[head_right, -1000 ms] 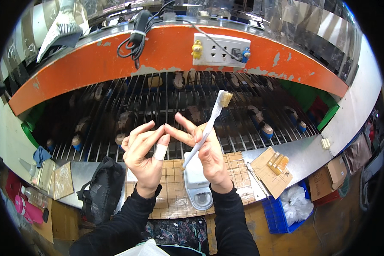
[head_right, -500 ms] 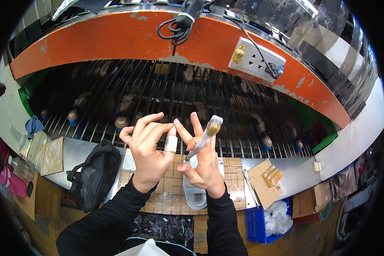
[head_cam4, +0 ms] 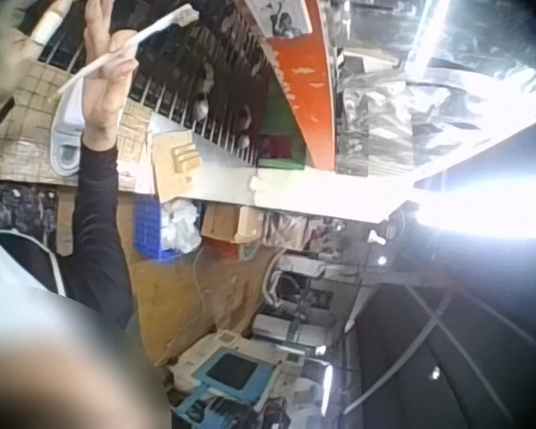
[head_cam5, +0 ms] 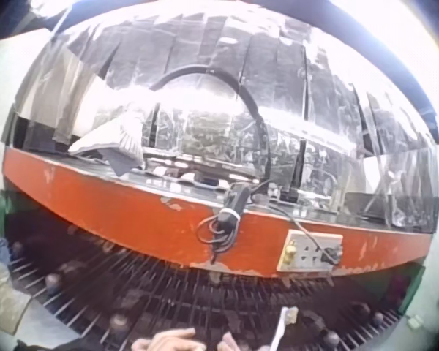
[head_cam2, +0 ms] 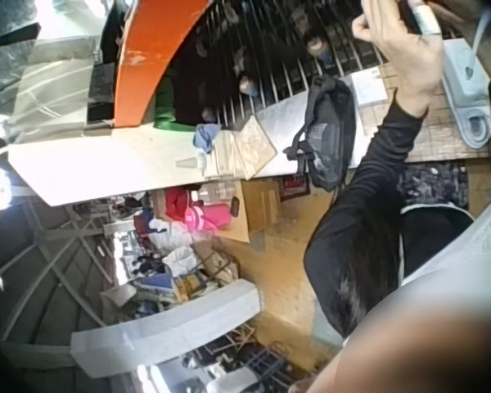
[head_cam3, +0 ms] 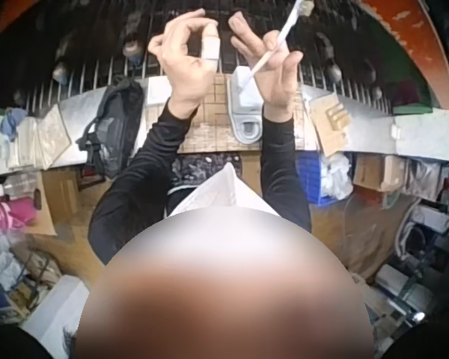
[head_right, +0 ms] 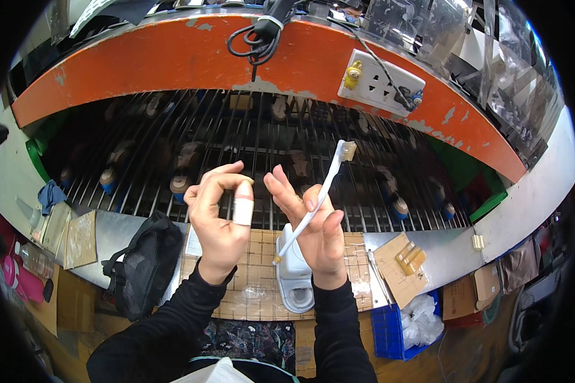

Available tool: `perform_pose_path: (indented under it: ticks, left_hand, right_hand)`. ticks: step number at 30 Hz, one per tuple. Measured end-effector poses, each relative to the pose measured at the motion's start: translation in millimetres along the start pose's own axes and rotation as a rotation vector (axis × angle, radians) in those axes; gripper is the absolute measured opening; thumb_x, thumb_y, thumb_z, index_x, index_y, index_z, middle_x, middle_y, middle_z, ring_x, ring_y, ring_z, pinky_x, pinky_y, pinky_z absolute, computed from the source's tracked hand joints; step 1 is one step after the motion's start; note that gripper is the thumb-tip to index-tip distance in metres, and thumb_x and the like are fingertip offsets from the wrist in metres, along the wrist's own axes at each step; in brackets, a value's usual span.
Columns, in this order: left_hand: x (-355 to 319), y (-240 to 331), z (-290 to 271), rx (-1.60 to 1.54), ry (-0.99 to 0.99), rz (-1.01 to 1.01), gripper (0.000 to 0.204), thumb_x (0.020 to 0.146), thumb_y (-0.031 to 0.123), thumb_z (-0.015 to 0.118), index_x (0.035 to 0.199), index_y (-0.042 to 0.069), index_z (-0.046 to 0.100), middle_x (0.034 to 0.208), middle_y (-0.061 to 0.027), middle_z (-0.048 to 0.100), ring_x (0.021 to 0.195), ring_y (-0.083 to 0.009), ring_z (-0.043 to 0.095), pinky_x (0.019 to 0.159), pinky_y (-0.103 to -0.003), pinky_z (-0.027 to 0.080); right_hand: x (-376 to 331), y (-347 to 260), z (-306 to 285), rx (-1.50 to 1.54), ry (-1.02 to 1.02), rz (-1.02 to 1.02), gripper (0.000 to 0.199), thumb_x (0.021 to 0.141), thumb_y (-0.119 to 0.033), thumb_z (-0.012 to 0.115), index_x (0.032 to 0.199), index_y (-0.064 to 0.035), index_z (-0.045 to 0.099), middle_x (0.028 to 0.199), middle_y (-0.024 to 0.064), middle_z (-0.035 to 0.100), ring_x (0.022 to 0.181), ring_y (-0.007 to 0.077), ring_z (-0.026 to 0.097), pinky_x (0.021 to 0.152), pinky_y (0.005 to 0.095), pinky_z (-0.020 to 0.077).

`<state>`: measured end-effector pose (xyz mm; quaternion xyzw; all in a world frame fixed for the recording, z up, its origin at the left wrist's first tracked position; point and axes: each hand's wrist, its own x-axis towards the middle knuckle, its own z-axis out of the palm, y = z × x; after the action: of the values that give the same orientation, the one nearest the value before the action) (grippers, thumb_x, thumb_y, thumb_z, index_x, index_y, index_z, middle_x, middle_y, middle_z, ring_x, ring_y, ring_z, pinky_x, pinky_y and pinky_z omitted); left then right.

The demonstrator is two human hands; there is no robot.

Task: The person repeatedly applies glue to the soles of blue sandals using a small brush. They dip the brush into a white container, apply the glue to the sole, and place the sandal on a drying rack. This cycle is repeated for multiple sandals throughout the clip.

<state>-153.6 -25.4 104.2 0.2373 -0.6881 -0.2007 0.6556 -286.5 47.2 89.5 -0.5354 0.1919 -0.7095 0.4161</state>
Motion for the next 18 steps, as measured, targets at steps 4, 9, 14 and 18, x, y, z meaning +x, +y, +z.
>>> perform_pose_path:
  ticks: [4,9,14,18]
  left_hand:
    - [0.1,0.8,-2.5,0.014,-0.026,0.038,0.005,0.081,0.013,0.070,0.086,0.011,0.070,0.083,0.0017,0.068,0.105,-0.0187,0.062,0.089,-0.037,0.026]
    - [-1.3,0.4,-1.0,0.058,-0.061,0.084,0.008,0.081,0.017,0.072,0.088,0.013,0.073,0.082,0.0033,0.070,0.110,-0.0180,0.059,0.092,-0.040,0.023]
    - [-0.4,-2.0,-3.4,0.192,-0.063,0.135,0.009,0.076,0.012,0.072,0.085,0.014,0.072,0.081,0.0034,0.068,0.110,-0.0191,0.059,0.091,-0.042,0.022]
    - [-1.6,-2.3,-5.5,0.270,-0.079,0.149,0.008,0.071,0.009,0.069,0.078,0.013,0.067,0.079,0.0029,0.065,0.110,-0.0192,0.059,0.089,-0.042,0.023]
  right_hand:
    - [0.3,-5.1,-3.0,-0.185,-0.007,-0.049,0.047,0.091,-0.066,0.040,0.095,-0.0196,0.040,0.137,0.0355,0.042,0.147,0.0361,0.010,0.117,0.0499,0.0018]
    - [0.5,2.4,-0.5,-0.502,-0.014,-0.141,0.049,0.091,-0.065,0.043,0.099,-0.0174,0.038,0.136,0.0334,0.045,0.146,0.0367,0.012,0.116,0.0510,0.0010]
    - [-0.3,0.1,-1.7,-1.267,-0.105,-0.337,0.059,0.089,-0.066,0.044,0.108,-0.0113,0.036,0.137,0.0140,0.054,0.145,0.0404,0.017,0.114,0.0531,0.0002]
    - [-2.5,-0.7,-0.3,-1.420,-0.149,-0.320,0.059,0.088,-0.067,0.044,0.108,-0.0116,0.037,0.137,0.0126,0.055,0.145,0.0373,0.018,0.114,0.0518,0.0009]
